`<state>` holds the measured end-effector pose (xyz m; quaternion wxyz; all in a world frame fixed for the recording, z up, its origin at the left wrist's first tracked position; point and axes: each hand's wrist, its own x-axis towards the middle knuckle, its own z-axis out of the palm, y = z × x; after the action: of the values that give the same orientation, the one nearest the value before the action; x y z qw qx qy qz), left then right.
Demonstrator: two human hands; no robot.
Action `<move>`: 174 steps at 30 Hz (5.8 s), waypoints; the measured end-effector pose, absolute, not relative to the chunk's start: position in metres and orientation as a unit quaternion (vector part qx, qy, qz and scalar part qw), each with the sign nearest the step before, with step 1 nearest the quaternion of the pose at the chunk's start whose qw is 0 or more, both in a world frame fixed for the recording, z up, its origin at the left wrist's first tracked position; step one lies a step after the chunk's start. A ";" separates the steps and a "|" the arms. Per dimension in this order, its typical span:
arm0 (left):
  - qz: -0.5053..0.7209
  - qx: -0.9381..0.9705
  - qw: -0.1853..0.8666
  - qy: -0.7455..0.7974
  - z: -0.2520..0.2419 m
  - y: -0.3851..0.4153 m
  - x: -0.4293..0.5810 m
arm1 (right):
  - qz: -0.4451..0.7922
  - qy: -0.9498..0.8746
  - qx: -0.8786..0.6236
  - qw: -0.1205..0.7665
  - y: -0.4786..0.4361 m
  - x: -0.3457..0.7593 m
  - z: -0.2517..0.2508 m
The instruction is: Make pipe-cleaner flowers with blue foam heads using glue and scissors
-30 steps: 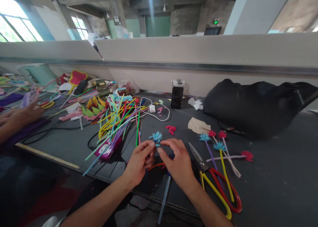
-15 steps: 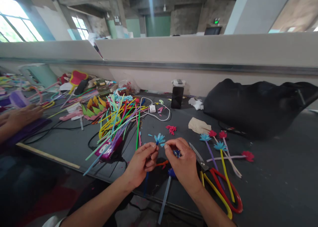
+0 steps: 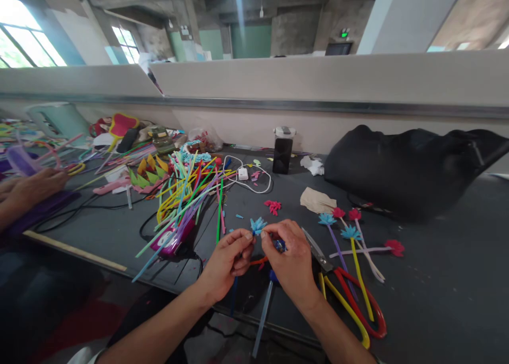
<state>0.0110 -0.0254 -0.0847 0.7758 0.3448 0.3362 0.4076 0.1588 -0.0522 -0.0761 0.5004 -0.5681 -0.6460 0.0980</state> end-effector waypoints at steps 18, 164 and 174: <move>0.399 0.351 0.777 0.338 -0.086 -0.025 0.011 | 0.053 -0.646 -0.570 0.504 -0.050 0.158 -0.078; 0.466 0.392 0.709 0.355 -0.066 -0.044 0.018 | -0.035 -0.686 -0.695 0.212 -0.146 0.308 -0.165; 0.475 0.501 0.578 0.435 -0.064 -0.030 0.015 | 0.117 -0.561 -0.773 0.272 -0.130 0.283 -0.137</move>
<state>0.0155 -0.0303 -0.0640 0.5778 0.5011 0.4350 0.4752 0.2828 -0.1297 -0.1369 0.2715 -0.7732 -0.5610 0.1173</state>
